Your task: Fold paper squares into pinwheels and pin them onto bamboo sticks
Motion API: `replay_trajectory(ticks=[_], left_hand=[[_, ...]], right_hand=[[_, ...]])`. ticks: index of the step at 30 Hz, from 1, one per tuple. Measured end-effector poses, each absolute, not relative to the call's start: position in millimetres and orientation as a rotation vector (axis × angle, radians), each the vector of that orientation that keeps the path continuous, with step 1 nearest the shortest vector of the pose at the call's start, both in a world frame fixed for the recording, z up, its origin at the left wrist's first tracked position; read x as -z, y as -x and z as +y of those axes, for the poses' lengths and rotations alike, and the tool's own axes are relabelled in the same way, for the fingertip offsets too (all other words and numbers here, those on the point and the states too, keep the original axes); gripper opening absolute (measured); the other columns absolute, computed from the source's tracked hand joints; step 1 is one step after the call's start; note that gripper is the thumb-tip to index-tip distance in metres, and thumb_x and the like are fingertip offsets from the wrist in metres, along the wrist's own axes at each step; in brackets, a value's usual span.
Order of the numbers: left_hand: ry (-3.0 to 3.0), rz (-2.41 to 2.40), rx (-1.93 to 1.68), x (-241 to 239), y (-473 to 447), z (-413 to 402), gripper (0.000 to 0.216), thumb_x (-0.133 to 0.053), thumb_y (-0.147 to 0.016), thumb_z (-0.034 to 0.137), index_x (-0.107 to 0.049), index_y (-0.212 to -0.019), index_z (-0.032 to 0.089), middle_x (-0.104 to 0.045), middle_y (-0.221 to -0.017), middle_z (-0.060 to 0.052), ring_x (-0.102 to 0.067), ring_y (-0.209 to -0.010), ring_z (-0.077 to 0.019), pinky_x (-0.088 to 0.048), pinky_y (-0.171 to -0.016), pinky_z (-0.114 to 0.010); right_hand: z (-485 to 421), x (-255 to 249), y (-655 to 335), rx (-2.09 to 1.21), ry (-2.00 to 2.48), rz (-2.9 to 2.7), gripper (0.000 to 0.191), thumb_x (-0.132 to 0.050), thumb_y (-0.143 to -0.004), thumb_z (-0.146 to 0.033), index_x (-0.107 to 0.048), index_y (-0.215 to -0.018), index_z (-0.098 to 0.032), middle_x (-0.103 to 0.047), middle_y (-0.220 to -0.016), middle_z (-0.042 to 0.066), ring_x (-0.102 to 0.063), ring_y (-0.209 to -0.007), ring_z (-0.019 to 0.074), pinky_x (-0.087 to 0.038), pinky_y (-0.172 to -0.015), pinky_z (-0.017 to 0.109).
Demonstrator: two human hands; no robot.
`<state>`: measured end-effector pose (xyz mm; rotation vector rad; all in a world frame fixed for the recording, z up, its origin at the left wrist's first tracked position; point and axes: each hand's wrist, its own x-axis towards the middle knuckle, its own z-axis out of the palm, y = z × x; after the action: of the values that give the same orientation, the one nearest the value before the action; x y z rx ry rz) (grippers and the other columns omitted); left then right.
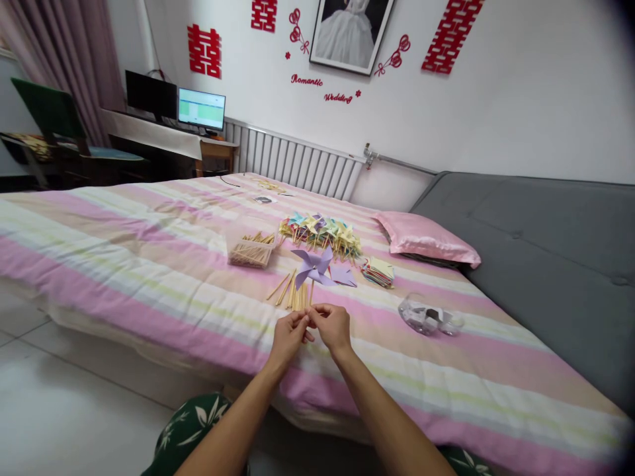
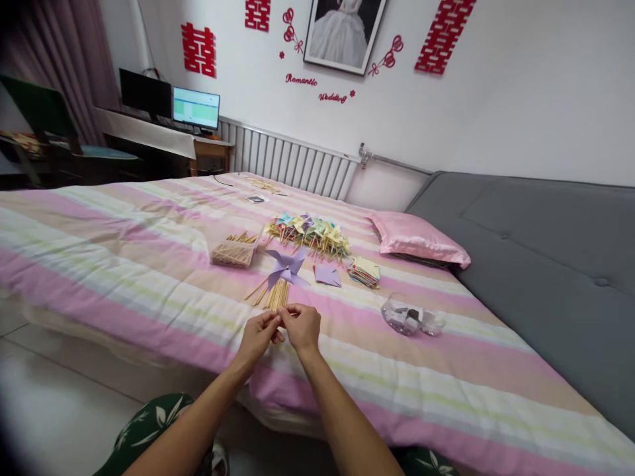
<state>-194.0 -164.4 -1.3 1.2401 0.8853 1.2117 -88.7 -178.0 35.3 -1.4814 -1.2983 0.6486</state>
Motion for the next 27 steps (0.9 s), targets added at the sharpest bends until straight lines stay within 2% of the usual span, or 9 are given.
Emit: replay_trajectory(ticks=[10, 16, 27], left_hand=[[-1.218, 0.917, -1.196, 4.8, 191.1, -160.1, 0.036, -0.058, -0.072, 0.04, -0.064, -0.091, 0.01, -0.069, -0.073, -0.007, -0.058, -0.044, -0.0113, -0.039, -0.044, -0.021], [-1.223, 0.985, -1.153, 6.1, 190.7, -162.2, 0.033, -0.059, -0.071, 0.04, -0.064, -0.084, 0.01, -0.067, -0.065, -0.006, -0.057, -0.043, -0.0112, -0.038, -0.043, -0.02], [-1.467, 1.059, -1.075, 13.2, 184.6, -168.7, 0.019, -0.052, -0.075, 0.03, -0.062, -0.071, 0.014, -0.064, -0.058, -0.002, -0.057, -0.043, -0.0119, -0.042, -0.045, -0.022]], right_hand=[[-170.5, -38.4, 86.6, -0.572, 1.477, -1.311, 0.023, -0.06, -0.071, -0.037, -0.072, -0.07, -0.017, -0.07, -0.061, 0.004, -0.066, -0.055, 0.0183, -0.05, -0.054, 0.024], [-163.2, -39.7, 80.4, -0.528, 1.452, -1.286, 0.03, -0.058, -0.072, -0.044, -0.071, -0.071, -0.016, -0.068, -0.057, 0.003, -0.065, -0.056, 0.0172, -0.049, -0.053, 0.023], [-147.4, -55.8, 43.3, -0.402, 1.457, -1.191, 0.034, -0.058, -0.071, -0.046, -0.067, -0.076, -0.013, -0.069, -0.063, 0.007, -0.066, -0.058, 0.0181, -0.049, -0.056, 0.024]])
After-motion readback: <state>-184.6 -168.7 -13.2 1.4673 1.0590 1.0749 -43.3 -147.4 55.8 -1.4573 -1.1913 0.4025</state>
